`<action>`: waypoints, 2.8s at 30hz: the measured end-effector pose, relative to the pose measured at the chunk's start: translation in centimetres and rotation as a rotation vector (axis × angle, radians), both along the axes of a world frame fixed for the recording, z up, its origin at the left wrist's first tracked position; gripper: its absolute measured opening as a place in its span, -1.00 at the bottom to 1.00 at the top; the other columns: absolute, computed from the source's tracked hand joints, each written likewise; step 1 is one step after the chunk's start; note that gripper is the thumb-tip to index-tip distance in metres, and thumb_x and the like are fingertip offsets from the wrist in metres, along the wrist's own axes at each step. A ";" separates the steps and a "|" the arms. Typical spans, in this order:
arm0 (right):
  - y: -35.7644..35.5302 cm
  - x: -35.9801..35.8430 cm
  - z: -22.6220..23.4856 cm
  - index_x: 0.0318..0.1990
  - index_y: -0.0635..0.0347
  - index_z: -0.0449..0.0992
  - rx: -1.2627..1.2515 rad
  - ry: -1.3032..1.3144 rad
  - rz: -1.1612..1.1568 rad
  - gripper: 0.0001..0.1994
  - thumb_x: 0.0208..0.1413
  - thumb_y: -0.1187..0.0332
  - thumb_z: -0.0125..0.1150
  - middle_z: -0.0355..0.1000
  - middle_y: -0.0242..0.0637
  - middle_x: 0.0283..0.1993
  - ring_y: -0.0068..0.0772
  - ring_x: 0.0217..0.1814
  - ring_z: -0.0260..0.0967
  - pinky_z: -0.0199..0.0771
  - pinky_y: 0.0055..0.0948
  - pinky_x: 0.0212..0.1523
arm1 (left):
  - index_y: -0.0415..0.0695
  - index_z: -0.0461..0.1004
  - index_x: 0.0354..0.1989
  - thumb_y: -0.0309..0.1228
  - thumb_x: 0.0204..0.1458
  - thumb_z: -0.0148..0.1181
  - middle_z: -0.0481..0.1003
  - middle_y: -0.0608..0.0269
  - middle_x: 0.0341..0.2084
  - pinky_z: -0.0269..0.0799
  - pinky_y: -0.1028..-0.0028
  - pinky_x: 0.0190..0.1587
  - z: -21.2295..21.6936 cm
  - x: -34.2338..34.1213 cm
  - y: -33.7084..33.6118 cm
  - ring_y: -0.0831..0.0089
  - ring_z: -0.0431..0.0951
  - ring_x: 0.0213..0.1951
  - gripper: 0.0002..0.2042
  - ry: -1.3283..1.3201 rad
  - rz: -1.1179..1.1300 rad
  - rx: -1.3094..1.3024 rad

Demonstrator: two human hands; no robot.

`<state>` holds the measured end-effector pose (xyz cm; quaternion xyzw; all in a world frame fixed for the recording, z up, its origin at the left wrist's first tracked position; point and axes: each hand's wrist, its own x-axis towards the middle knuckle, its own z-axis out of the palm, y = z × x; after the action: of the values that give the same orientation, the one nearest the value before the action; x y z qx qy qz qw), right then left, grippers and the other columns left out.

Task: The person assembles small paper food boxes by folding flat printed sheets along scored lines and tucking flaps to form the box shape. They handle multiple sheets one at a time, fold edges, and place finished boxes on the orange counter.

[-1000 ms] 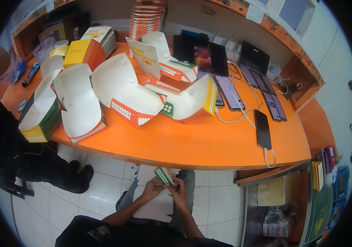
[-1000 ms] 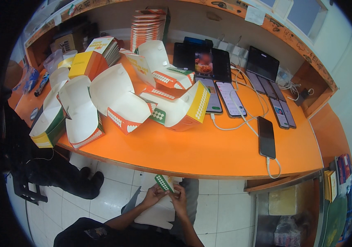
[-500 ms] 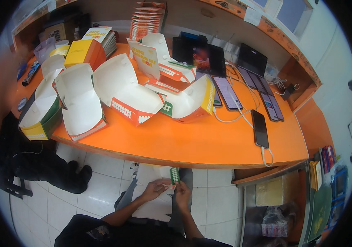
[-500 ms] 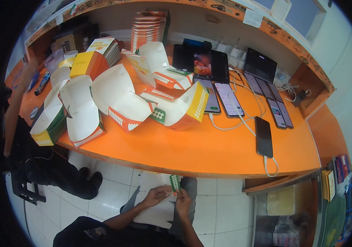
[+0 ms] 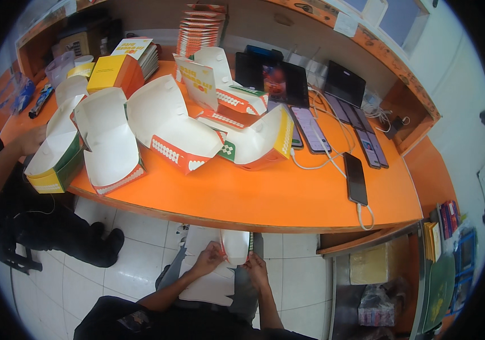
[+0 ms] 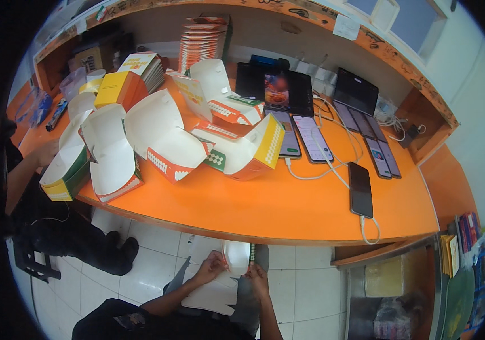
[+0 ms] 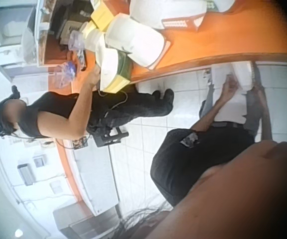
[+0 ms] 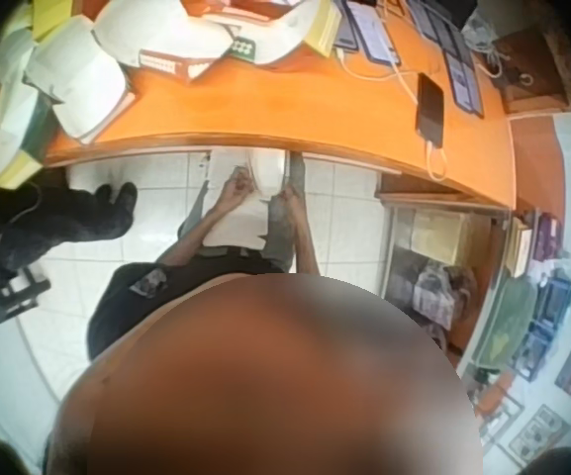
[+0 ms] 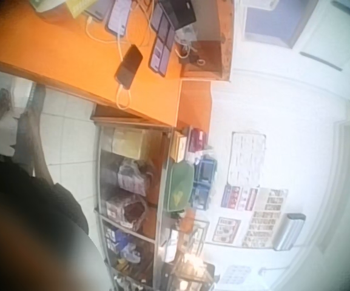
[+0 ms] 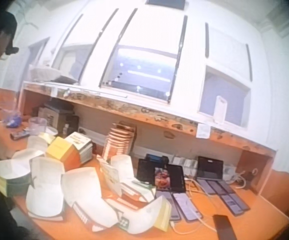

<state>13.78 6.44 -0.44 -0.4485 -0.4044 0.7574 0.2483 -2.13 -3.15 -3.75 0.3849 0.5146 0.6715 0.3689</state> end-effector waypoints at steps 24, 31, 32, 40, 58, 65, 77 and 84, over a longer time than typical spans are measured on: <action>-1.5 -4.2 -2.6 -0.16 0.44 0.43 0.686 -0.555 -0.187 -0.69 0.17 0.28 0.00 0.43 -0.02 -0.43 -0.29 -0.40 0.40 0.38 -0.33 -0.33 | -0.04 0.09 -0.42 -0.52 -0.02 0.27 0.27 0.47 -0.58 0.21 0.69 -0.55 0.5 0.3 -0.9 0.77 0.27 -0.55 -0.65 0.067 0.018 -0.205; 0.1 -3.2 0.5 -0.04 0.34 0.44 0.048 0.155 -0.132 -0.67 0.16 0.27 0.12 0.45 -0.39 -0.39 -0.57 -0.37 0.33 0.31 -0.57 -0.31 | -0.09 0.15 -0.36 -0.51 -0.01 0.23 0.24 0.44 -0.61 0.16 0.65 -0.56 -0.1 -0.2 -0.3 0.74 0.24 -0.56 -0.71 0.162 0.203 -0.227; 0.2 -2.9 0.6 -0.04 0.30 0.46 0.081 0.094 -0.047 -0.67 0.15 0.24 0.14 0.46 -0.37 -0.39 -0.58 -0.38 0.34 0.32 -0.56 -0.30 | -0.10 0.17 -0.34 -0.49 -0.01 0.25 0.24 0.42 -0.62 0.18 0.61 -0.55 -0.2 -0.2 -0.3 0.71 0.24 -0.56 -0.71 0.137 0.203 -0.217; 0.5 -1.6 -2.4 -0.34 0.23 0.47 0.602 -0.566 0.115 -0.76 0.18 0.22 0.07 0.47 -0.35 -0.39 -0.59 -0.45 0.31 0.33 -0.47 -0.37 | -0.10 0.18 -0.16 -0.54 0.01 0.19 0.28 0.33 -0.44 0.28 0.63 -0.42 0.4 0.6 -0.2 0.66 0.31 -0.44 -0.70 0.042 -0.003 -0.098; 0.7 -1.1 0.4 0.11 0.10 0.29 0.341 -0.026 0.184 -0.54 0.03 0.56 0.20 0.49 -0.31 -0.27 -0.63 -0.32 0.39 0.34 -0.65 -0.29 | -0.13 0.13 0.06 -0.67 -0.01 0.13 0.35 0.26 -0.25 0.33 0.64 -0.38 1.0 -0.6 -0.6 0.63 0.40 -0.44 -0.53 -0.157 -0.128 -0.093; 0.0 -1.3 1.8 0.19 0.14 0.24 0.371 -0.075 0.267 -0.41 -0.05 0.62 0.24 0.50 -0.23 -0.17 -0.51 -0.11 0.43 0.41 -0.58 -0.12 | -0.15 0.18 0.06 -0.65 -0.04 0.18 0.38 0.30 -0.32 0.28 0.66 -0.42 0.4 -0.1 -0.6 0.69 0.36 -0.45 -0.53 0.028 0.002 -0.137; 0.9 -0.5 2.3 -0.08 0.21 0.51 0.627 -0.331 0.342 -0.66 -0.07 0.41 0.35 0.54 -0.19 -0.29 -0.53 -0.26 0.47 0.44 -0.56 -0.21 | -0.19 0.48 -0.11 -0.54 -0.03 0.24 0.39 0.41 -0.67 0.30 0.63 -0.47 2.2 0.4 -1.0 0.69 0.32 -0.57 -0.74 0.207 0.142 -0.255; -0.1 -1.2 2.2 -0.25 0.27 0.59 0.722 -0.290 0.216 -0.82 -0.06 0.46 0.33 0.55 -0.29 -0.38 -0.61 -0.33 0.46 0.43 -0.61 -0.27 | -0.29 0.54 -0.31 -0.53 -0.06 0.27 0.58 0.17 -0.40 0.45 0.59 -0.31 2.2 0.2 -1.0 0.61 0.52 -0.37 -0.86 0.059 0.193 -0.291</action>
<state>12.60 6.33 1.75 -0.3895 -0.7201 0.5173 0.2491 -1.91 -4.13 -1.56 0.2960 0.6514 0.6107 0.3394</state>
